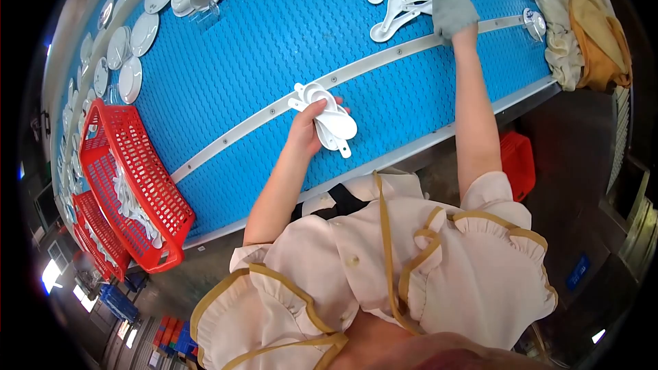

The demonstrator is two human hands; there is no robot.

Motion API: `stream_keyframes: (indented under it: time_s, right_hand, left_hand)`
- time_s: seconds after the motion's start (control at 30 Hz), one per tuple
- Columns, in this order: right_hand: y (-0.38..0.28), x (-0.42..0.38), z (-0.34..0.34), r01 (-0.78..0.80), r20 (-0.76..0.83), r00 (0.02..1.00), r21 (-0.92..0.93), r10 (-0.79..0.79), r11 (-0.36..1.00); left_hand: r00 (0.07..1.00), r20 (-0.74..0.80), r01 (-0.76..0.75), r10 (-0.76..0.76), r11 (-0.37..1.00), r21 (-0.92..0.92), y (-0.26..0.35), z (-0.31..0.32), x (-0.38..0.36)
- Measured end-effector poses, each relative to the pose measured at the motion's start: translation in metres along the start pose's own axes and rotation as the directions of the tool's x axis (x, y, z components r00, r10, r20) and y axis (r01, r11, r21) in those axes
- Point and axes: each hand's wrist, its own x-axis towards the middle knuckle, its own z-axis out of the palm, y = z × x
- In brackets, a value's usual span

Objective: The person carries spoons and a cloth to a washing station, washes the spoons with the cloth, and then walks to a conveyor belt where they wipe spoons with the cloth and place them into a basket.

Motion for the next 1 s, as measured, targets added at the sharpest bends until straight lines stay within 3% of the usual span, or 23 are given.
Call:
stream_keyframes:
  time_s: [0.03,0.07,0.1,0.13,0.23,0.27,0.3,0.33,0.37,0.43,0.47,0.53,0.6,0.63,0.67,0.7,0.73,0.8,0.83,0.87,0.93,0.97,1.0]
  right_hand:
    - [0.006,0.014,0.01,-0.258,0.27,0.939,0.138,0.215,0.956]
    - [0.009,0.021,0.021,-0.521,0.539,0.765,0.197,0.353,0.83]
    - [0.008,0.02,0.026,-0.525,0.534,0.766,0.196,0.358,0.828]
    - [0.006,0.018,0.033,-0.328,0.386,0.893,0.205,0.232,0.922]
    - [0.001,0.006,0.068,-0.118,0.23,0.97,0.166,0.077,0.979]
    - [-0.001,-0.004,0.078,-0.384,0.285,0.917,0.445,0.278,0.809]
    - [-0.003,-0.012,0.08,-0.579,0.396,0.811,0.647,0.431,0.496]
    - [-0.009,-0.022,0.063,-0.582,0.399,0.809,0.645,0.433,0.495]
    - [-0.019,-0.032,0.032,-0.575,0.374,0.75,0.776,0.546,0.259]
    - [-0.033,-0.05,0.029,-0.5,0.372,0.669,0.866,0.644,0.018]
    - [-0.046,-0.066,0.057,-0.39,0.252,0.73,0.917,0.635,0.085]
    - [-0.07,-0.086,0.055,-0.28,0.237,0.795,0.96,0.558,-0.008]
    - [-0.111,-0.092,0.0,-0.176,0.265,0.876,0.953,0.404,-0.245]
    - [-0.124,-0.087,-0.029,-0.06,0.175,0.927,0.942,0.332,-0.329]
    - [-0.123,-0.075,-0.074,0.036,-0.034,0.974,0.999,0.222,-0.007]
    - [-0.116,-0.065,-0.106,0.177,-0.198,0.979,0.938,0.044,0.297]
    - [-0.113,-0.062,-0.107,0.177,-0.199,0.979,0.939,0.046,0.296]
    - [-0.099,-0.049,-0.098,0.047,0.014,0.978,0.958,0.208,-0.282]
    - [-0.082,-0.039,-0.091,0.095,-0.106,0.951,0.994,0.289,0.053]
    - [-0.057,-0.026,-0.075,0.113,-0.247,0.914,0.917,0.322,0.383]
    - [-0.018,0.005,-0.003,0.071,-0.236,0.853,0.936,0.465,0.344]
    - [0.007,0.024,0.014,-0.171,-0.088,0.944,0.695,0.318,0.698]
    - [0.022,0.037,0.018,-0.271,0.123,0.962,0.268,0.246,0.925]
  left_hand:
    - [1.0,-0.015,0.009,-0.009,1.0,-0.024,-0.001,-0.002,0.001]
    - [0.998,0.004,0.057,-0.057,0.998,-0.025,-0.001,-0.005,0.003]
    - [0.999,0.009,0.053,-0.053,0.998,-0.021,0.0,-0.003,0.002]
    - [0.999,-0.008,0.042,-0.042,0.999,-0.003,0.0,0.001,0.001]
    - [0.999,-0.025,0.025,-0.024,0.999,0.033,0.001,0.003,0.001]
    - [0.999,-0.024,0.031,-0.03,0.999,0.037,0.002,0.003,0.001]
    - [0.999,-0.024,0.038,-0.037,0.998,0.041,0.003,0.003,0.001]
    - [0.999,-0.022,0.042,-0.041,0.998,0.041,0.002,0.003,0.002]
    - [1.0,-0.004,0.029,-0.029,0.998,0.058,0.002,0.002,0.004]
    - [1.0,0.013,0.015,-0.016,0.997,0.073,0.0,0.002,0.007]
    - [1.0,0.023,0.002,-0.004,0.997,0.075,-0.002,0.003,0.008]
    - [1.0,0.029,-0.007,0.004,0.997,0.079,-0.008,0.003,0.011]
    - [0.979,0.186,-0.087,0.083,0.996,0.014,-0.017,0.0,0.016]
    - [0.979,0.19,-0.081,0.076,0.997,0.018,-0.019,0.002,0.017]
    - [0.98,0.17,-0.099,0.102,0.995,-0.025,-0.02,0.004,0.019]
    - [0.981,0.148,-0.121,0.13,0.99,-0.069,-0.021,0.006,0.02]
    - [0.985,0.114,-0.126,0.128,0.992,-0.028,-0.015,0.018,0.016]
    - [0.99,0.114,-0.086,0.088,0.996,-0.025,-0.007,0.009,0.015]
    - [0.992,0.114,-0.042,0.044,0.999,-0.023,-0.005,0.006,0.014]
    - [0.996,0.067,-0.053,0.057,0.996,-0.071,-0.003,0.007,0.011]
    - [0.998,0.043,-0.047,0.051,0.995,-0.093,0.0,-0.001,0.01]
    - [0.999,0.026,-0.037,0.04,0.993,-0.108,0.001,-0.004,0.011]
    - [0.999,-0.001,-0.04,0.04,0.993,-0.109,0.002,-0.004,0.011]
